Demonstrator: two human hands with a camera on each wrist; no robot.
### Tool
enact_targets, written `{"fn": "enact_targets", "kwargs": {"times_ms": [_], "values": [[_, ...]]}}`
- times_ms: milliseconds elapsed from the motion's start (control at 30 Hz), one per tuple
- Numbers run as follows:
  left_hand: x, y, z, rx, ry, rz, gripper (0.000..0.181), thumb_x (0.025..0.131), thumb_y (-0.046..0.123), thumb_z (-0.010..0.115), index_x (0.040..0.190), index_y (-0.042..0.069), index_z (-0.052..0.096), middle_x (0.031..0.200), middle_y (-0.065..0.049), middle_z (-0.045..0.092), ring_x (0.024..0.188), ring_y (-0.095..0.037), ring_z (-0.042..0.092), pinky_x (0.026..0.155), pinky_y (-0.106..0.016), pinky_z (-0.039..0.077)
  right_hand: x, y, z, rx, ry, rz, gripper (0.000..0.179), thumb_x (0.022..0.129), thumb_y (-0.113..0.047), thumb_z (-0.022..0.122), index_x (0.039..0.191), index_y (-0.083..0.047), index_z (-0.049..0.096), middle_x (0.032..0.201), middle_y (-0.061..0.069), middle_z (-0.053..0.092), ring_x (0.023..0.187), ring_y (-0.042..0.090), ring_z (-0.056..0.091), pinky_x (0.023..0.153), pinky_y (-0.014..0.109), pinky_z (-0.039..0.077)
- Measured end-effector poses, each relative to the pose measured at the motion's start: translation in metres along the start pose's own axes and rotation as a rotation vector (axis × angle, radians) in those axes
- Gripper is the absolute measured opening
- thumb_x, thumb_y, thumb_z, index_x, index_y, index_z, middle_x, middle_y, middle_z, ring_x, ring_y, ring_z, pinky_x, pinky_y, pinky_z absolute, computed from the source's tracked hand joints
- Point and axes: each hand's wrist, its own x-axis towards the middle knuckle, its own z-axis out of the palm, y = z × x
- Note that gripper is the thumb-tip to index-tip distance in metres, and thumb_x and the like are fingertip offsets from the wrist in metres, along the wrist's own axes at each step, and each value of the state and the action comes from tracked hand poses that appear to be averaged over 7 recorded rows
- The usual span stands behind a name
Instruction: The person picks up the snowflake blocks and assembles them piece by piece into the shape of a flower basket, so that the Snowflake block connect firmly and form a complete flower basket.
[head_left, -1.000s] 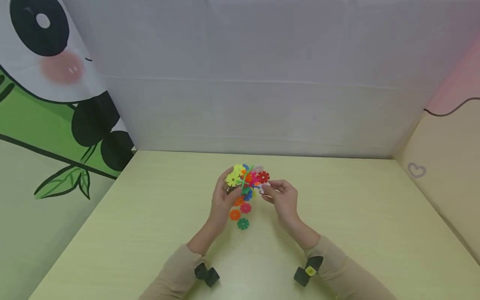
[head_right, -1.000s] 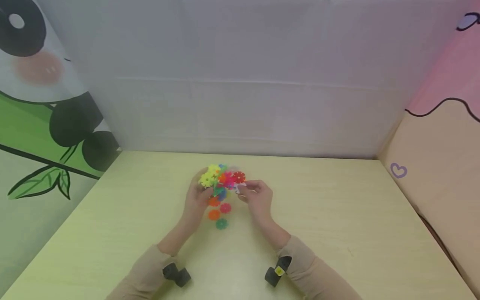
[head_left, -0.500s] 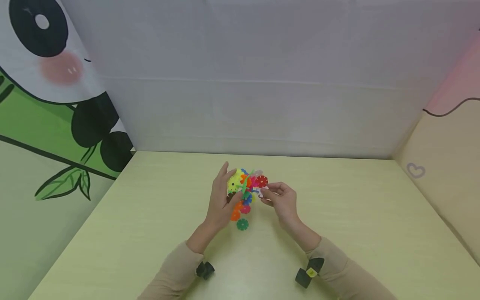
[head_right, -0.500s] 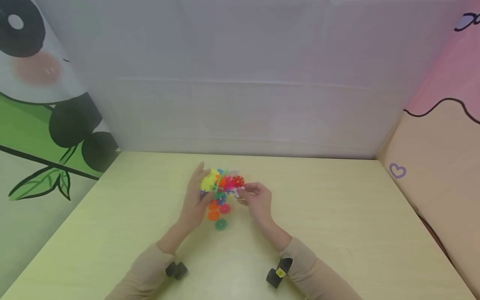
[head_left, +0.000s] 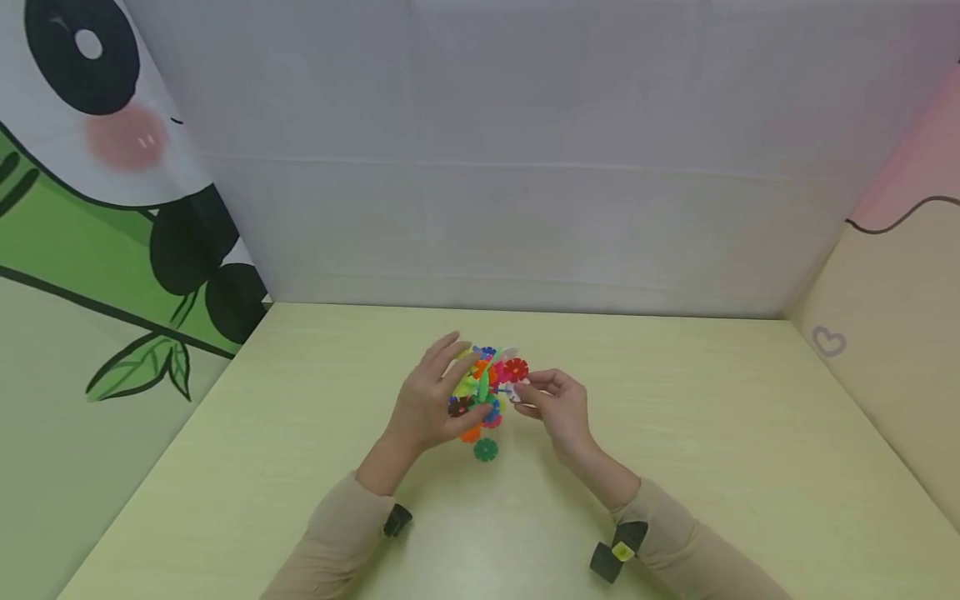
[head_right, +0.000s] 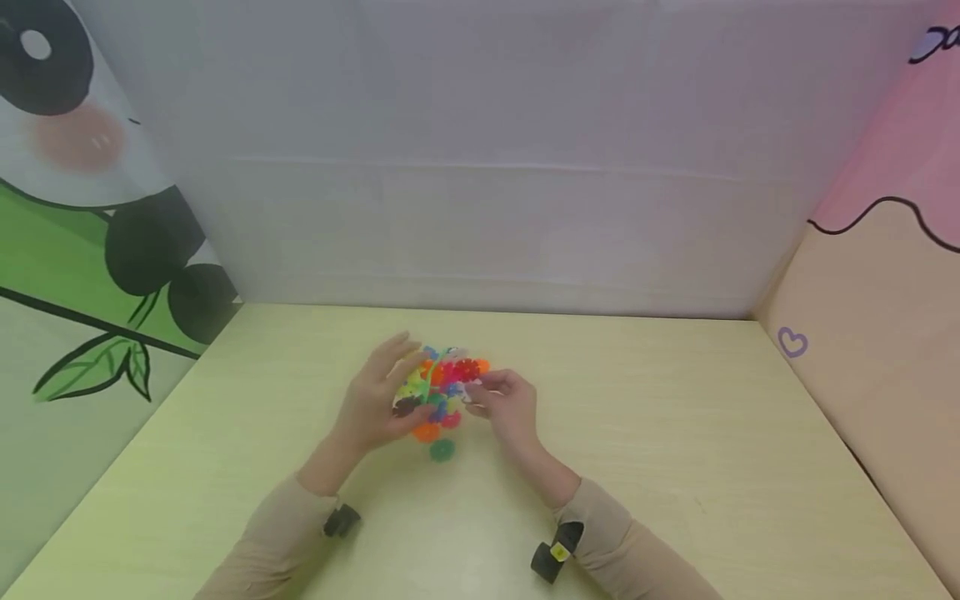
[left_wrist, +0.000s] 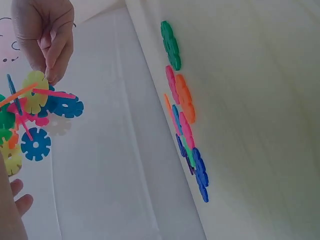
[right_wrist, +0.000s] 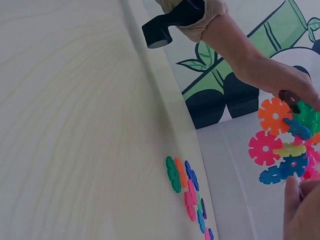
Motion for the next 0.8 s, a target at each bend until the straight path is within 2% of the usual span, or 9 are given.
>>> {"fn": "enact_targets", "kwargs": {"times_ms": [100,200,267,367,433,500,667,733,800], "values": [[0.003,0.002,0.0,-0.011,-0.035,-0.002,0.066,0.087,0.057,0.039,0.11,-0.002,0.057,0.115,-0.015,0.057,0.116,-0.032,0.047,0.088,-0.041,0.047,0.003,-0.001,-0.001,-0.002,-0.001,0.008,0.02,0.082,0.003,0.061,0.099,0.011,0.054,0.081,0.009,0.063,0.07,0.017,0.066,0.064,0.027,0.055],[0.005,0.005,0.0,-0.049,-0.096,-0.051,0.067,0.087,0.057,0.041,0.117,-0.001,0.054,0.118,-0.014,0.057,0.116,-0.03,0.048,0.09,-0.04,0.046,0.007,-0.002,-0.003,-0.001,-0.005,0.005,0.02,0.083,0.003,0.061,0.1,0.011,0.054,0.081,0.009,0.062,0.07,0.016,0.066,0.064,0.027,0.055],[0.005,0.006,0.001,-0.103,-0.136,-0.118,0.065,0.085,0.056,0.048,0.121,0.001,0.052,0.119,-0.013,0.056,0.115,-0.027,0.048,0.089,-0.038,0.047,0.009,-0.003,-0.004,0.0,-0.01,0.002,0.02,0.083,0.003,0.06,0.1,0.011,0.053,0.082,0.009,0.062,0.069,0.016,0.066,0.064,0.027,0.055],[0.005,0.007,0.002,-0.244,-0.179,-0.242,0.063,0.078,0.044,0.067,0.125,0.006,0.05,0.12,-0.009,0.055,0.113,-0.023,0.048,0.087,-0.035,0.048,0.011,-0.003,-0.007,-0.004,-0.013,-0.006,0.019,0.083,0.004,0.06,0.1,0.011,0.054,0.083,0.01,0.062,0.069,0.015,0.066,0.064,0.027,0.055],[0.006,0.006,0.004,-0.327,-0.198,-0.329,0.068,0.071,0.035,0.076,0.128,0.009,0.048,0.119,-0.006,0.054,0.111,-0.019,0.048,0.085,-0.033,0.049,0.015,-0.003,-0.008,-0.013,-0.019,-0.011,0.019,0.083,0.003,0.06,0.099,0.011,0.055,0.083,0.011,0.062,0.069,0.016,0.066,0.063,0.027,0.055],[0.007,0.005,0.006,-0.372,-0.223,-0.399,0.075,0.068,0.03,0.08,0.132,0.012,0.045,0.119,-0.004,0.053,0.109,-0.017,0.047,0.083,-0.033,0.049,0.018,-0.003,-0.009,-0.031,-0.03,-0.029,0.018,0.082,0.003,0.062,0.098,0.01,0.056,0.083,0.012,0.062,0.069,0.017,0.066,0.063,0.028,0.055],[0.009,0.005,0.012,-0.345,-0.263,-0.506,0.082,0.068,0.03,0.08,0.137,0.018,0.038,0.124,-0.006,0.049,0.111,-0.018,0.043,0.083,-0.038,0.048,0.026,-0.001,-0.012,-0.128,-0.094,-0.118,0.019,0.082,-0.003,0.065,0.096,0.007,0.059,0.087,0.017,0.063,0.07,0.02,0.067,0.064,0.029,0.055],[0.009,0.006,0.015,-0.338,-0.261,-0.532,0.083,0.067,0.03,0.08,0.137,0.02,0.036,0.124,-0.007,0.047,0.112,-0.019,0.042,0.082,-0.038,0.049,0.027,-0.003,-0.012,-0.163,-0.114,-0.158,0.019,0.082,-0.004,0.065,0.096,0.007,0.059,0.089,0.018,0.064,0.07,0.02,0.067,0.064,0.029,0.055],[0.01,0.008,0.018,-0.344,-0.262,-0.53,0.085,0.066,0.03,0.081,0.136,0.021,0.035,0.126,-0.008,0.044,0.113,-0.019,0.041,0.083,-0.038,0.049,0.03,-0.006,-0.013,-0.179,-0.127,-0.187,0.019,0.081,-0.005,0.066,0.095,0.006,0.06,0.09,0.018,0.065,0.07,0.02,0.066,0.064,0.029,0.055]]}}
